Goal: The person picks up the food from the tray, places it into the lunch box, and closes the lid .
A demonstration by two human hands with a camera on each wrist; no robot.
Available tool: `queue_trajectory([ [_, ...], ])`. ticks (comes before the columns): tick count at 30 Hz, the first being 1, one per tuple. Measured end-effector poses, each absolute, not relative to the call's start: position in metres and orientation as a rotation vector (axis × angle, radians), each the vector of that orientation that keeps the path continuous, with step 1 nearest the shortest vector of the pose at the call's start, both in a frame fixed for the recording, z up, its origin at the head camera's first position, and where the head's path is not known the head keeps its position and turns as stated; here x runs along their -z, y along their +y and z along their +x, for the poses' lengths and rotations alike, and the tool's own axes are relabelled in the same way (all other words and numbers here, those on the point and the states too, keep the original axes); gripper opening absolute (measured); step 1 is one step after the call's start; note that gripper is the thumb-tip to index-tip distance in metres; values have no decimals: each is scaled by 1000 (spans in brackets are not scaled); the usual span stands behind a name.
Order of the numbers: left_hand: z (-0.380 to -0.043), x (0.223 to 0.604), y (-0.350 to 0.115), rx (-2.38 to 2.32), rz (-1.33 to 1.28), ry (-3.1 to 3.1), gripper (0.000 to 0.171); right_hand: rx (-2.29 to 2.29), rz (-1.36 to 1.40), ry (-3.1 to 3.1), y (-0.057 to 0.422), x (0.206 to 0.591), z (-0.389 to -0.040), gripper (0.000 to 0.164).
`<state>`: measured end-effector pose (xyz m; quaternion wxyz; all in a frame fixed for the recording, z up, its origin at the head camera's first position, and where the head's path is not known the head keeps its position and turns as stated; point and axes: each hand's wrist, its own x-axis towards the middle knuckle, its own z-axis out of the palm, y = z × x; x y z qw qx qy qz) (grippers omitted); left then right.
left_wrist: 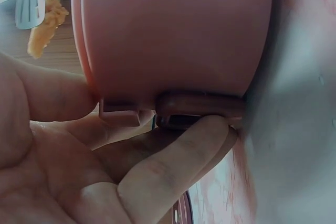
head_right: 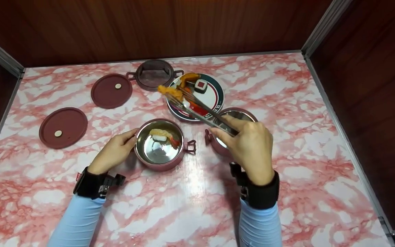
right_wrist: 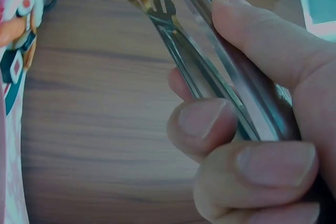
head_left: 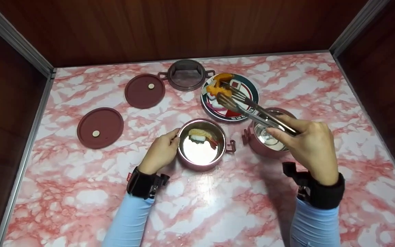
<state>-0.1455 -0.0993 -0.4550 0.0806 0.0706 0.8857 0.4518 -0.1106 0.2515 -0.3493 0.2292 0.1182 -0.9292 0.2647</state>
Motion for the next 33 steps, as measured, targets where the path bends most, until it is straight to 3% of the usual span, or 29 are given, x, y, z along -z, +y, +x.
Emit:
queue_trajectory([
  [21,-145,452,-99,-1344,207,2631,43,-635,538,-2789,240,346,-102,40],
  [33,-145,454,-100,-1340,242,2649,42,-506,682,-2834,228,357,-107,27],
])
